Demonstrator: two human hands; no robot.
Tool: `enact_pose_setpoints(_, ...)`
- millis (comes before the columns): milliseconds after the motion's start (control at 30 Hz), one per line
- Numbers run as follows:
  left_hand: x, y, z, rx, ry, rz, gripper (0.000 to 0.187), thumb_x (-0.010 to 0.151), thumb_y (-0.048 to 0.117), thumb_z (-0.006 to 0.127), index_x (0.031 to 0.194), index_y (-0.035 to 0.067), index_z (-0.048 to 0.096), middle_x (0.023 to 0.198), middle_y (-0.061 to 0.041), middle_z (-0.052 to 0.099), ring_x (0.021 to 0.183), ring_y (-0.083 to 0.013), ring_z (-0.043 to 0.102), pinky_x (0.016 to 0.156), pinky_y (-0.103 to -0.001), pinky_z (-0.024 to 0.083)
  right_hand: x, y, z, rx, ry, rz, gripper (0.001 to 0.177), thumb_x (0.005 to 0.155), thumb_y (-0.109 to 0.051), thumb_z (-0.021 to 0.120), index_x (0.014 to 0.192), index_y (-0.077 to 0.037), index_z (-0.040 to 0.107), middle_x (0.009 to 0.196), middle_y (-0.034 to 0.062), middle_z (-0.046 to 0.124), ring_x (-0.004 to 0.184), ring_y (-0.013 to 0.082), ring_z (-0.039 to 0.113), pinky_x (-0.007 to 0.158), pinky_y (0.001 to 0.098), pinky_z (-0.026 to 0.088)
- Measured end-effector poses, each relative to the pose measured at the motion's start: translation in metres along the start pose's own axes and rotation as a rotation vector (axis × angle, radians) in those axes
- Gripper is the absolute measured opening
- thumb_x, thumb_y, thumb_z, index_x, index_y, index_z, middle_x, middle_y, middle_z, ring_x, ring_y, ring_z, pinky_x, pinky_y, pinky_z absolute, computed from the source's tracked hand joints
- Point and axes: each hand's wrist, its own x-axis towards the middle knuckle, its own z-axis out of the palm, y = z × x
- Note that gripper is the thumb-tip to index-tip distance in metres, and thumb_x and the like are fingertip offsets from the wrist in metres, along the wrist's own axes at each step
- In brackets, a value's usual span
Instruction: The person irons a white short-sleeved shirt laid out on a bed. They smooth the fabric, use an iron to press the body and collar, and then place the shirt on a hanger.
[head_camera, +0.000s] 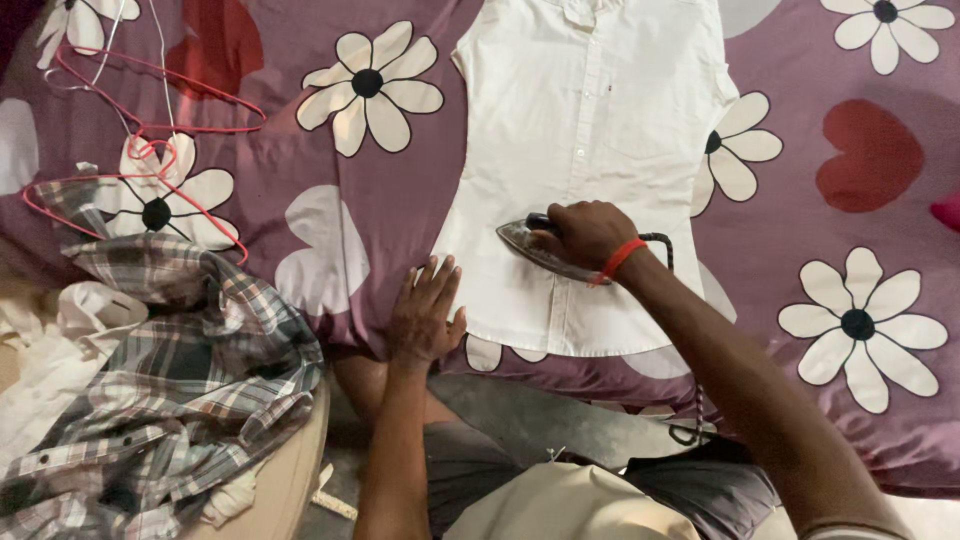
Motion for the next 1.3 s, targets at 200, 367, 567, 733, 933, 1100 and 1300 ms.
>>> enact_pose_setpoints(200,0.001,0.001,-0.001,0.009,-0.021,-0.014,0.058,0.097,0.034,0.051,0.147,0.004,0.056,0.157,-0.014,0.052,0.145,-0.0347,0.048,0.12,-0.054,0.036,-0.011,0.005,-0.002,0.032,-0.075,0.043,0.052,0.096,-0.061,0.056,0.097,-0.01,0.066,0.076,0.0144,0.072,0.068,0.0352,0.069,0.061,0.0494,0.053)
enact_pose_setpoints(367,0.001,0.002,-0.003,0.009,-0.001,-0.005,0.06,0.096,0.034,0.053,0.148,0.005,0.055,0.158,-0.014,0.05,0.146,-0.034,0.047,0.12,-0.055,0.035,-0.058,0.05,-0.002,-0.04,-0.089,0.099,0.053,0.098,-0.061,0.053,0.098,-0.01,0.067,0.074,0.0151,0.071,0.067,0.0346,0.07,0.062,0.0487,0.052)
enact_pose_setpoints(567,0.003,0.004,-0.009,0.0,-0.05,-0.023,0.059,0.094,0.033,0.056,0.146,0.004,0.056,0.157,-0.014,0.05,0.146,-0.0341,0.046,0.12,-0.056,0.035,-0.113,0.087,-0.004,-0.032,-0.089,0.324,0.051,0.098,-0.056,0.054,0.103,-0.007,0.068,0.08,0.0193,0.072,0.073,0.039,0.069,0.063,0.0516,0.053)
enact_pose_setpoints(733,0.003,0.006,-0.01,-0.015,-0.025,-0.025,0.06,0.092,0.033,0.058,0.145,0.004,0.056,0.157,-0.014,0.051,0.145,-0.0337,0.046,0.12,-0.054,0.034,-0.122,0.067,0.003,0.306,0.103,0.346,0.043,0.103,-0.042,0.057,0.108,0.0,0.064,0.08,0.0201,0.068,0.069,0.034,0.066,0.064,0.0478,0.052)
enact_pose_setpoints(933,0.009,-0.009,-0.014,-0.126,-0.131,-0.094,0.056,0.098,0.035,0.062,0.148,0.009,0.057,0.156,-0.007,0.053,0.145,-0.026,0.048,0.121,-0.049,0.035,-0.095,-0.003,0.009,1.206,0.078,0.415,0.029,0.103,-0.027,0.057,0.109,0.0,0.065,0.081,0.0079,0.064,0.066,0.0156,0.058,0.06,0.032,0.05)
enact_pose_setpoints(1100,0.006,-0.017,-0.016,0.081,-0.034,-0.13,0.052,0.091,0.03,0.064,0.141,0.015,0.061,0.155,-0.013,0.05,0.144,-0.0305,0.045,0.119,-0.051,0.031,-0.058,-0.077,0.047,1.846,0.064,0.517,0.021,0.104,-0.016,0.051,0.105,0.0,0.064,0.086,0.0049,0.069,0.073,0.0132,0.066,0.068,0.0302,0.058)
enact_pose_setpoints(1300,0.0,-0.021,-0.016,0.019,0.022,-0.146,0.051,0.091,0.022,0.057,0.14,0.007,0.061,0.154,-0.011,0.054,0.144,-0.0314,0.049,0.121,-0.05,0.036,-0.025,-0.112,0.092,1.752,0.321,0.419,0.021,0.105,-0.017,0.054,0.111,-0.003,0.068,0.084,0.0038,0.068,0.069,0.0109,0.063,0.064,0.0275,0.056)
